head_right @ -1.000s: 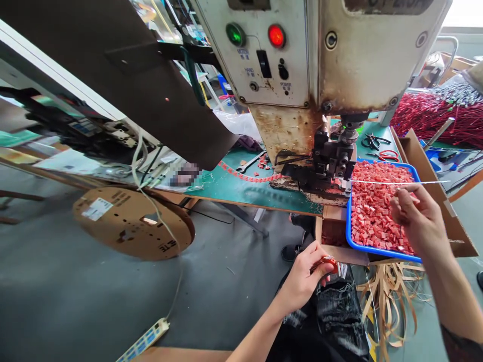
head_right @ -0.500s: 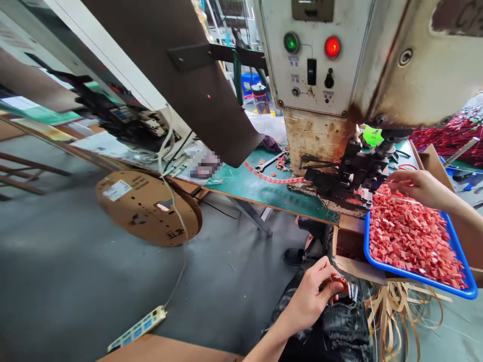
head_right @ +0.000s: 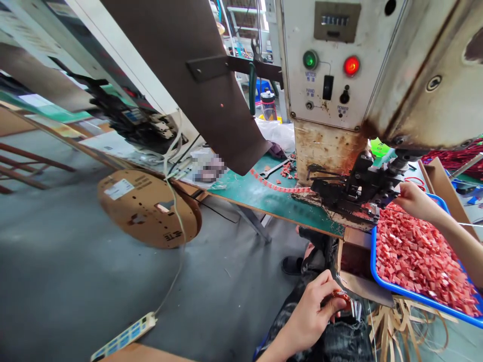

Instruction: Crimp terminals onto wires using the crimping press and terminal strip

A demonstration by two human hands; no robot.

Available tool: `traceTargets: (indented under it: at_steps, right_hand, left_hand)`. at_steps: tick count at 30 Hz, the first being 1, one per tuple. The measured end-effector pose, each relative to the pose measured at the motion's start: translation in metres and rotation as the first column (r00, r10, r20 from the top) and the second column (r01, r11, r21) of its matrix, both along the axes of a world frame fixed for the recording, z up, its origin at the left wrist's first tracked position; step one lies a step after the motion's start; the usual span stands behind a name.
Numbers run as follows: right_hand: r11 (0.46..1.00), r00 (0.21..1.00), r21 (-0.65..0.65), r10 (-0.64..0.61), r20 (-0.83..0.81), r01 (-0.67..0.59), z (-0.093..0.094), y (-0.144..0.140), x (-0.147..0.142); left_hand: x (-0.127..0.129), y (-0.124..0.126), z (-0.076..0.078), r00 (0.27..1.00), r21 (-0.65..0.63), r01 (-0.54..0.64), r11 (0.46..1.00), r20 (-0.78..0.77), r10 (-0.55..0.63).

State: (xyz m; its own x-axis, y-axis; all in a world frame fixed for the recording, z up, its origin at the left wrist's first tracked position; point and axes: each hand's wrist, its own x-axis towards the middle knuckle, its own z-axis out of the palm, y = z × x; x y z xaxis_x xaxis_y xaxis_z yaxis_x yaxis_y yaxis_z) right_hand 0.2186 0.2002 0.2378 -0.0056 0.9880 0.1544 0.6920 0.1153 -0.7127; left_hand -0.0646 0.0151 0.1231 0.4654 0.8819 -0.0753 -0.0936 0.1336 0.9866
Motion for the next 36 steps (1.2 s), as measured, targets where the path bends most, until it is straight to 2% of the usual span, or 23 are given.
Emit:
traceTargets:
  at_steps: [2,4,12,21,24,31,36]
  right_hand:
    - [0.982,0.995,-0.170,0.077,-0.066,-0.088,0.000,-0.003,0.003]
    - [0.971,0.989,-0.204,0.106,-0.100,-0.125,-0.001,-0.006,0.006]
    - [0.988,0.989,0.051,0.146,-0.032,-0.144,-0.008,-0.020,0.006]
    - [0.956,0.952,0.259,0.056,0.302,-0.138,-0.007,-0.038,-0.005]
    - [0.946,0.939,0.292,0.034,0.342,-0.141,-0.008,-0.044,-0.009]
    - [0.952,0.931,0.269,0.041,0.364,-0.147,-0.008,-0.043,-0.009]
    - [0.908,0.908,0.392,-0.031,0.417,-0.149,-0.016,-0.052,-0.017]
  left_hand:
    - [0.000,0.001,0.000,1.000,-0.007,0.004,1.000,-0.003,-0.004]
    - [0.000,0.001,0.000,1.000,-0.006,0.005,1.000,-0.009,-0.006]
    - [0.001,0.002,-0.002,1.000,-0.014,0.002,1.000,-0.010,-0.002]
    - [0.004,0.003,0.000,1.000,-0.035,0.016,0.999,-0.018,-0.017]
    - [0.004,0.004,0.000,0.999,-0.038,0.020,0.999,-0.027,-0.021]
    - [0.003,0.003,-0.001,0.999,-0.025,0.018,1.000,-0.032,-0.019]
    - [0.003,0.004,-0.003,1.000,-0.033,0.011,0.999,-0.003,-0.011]
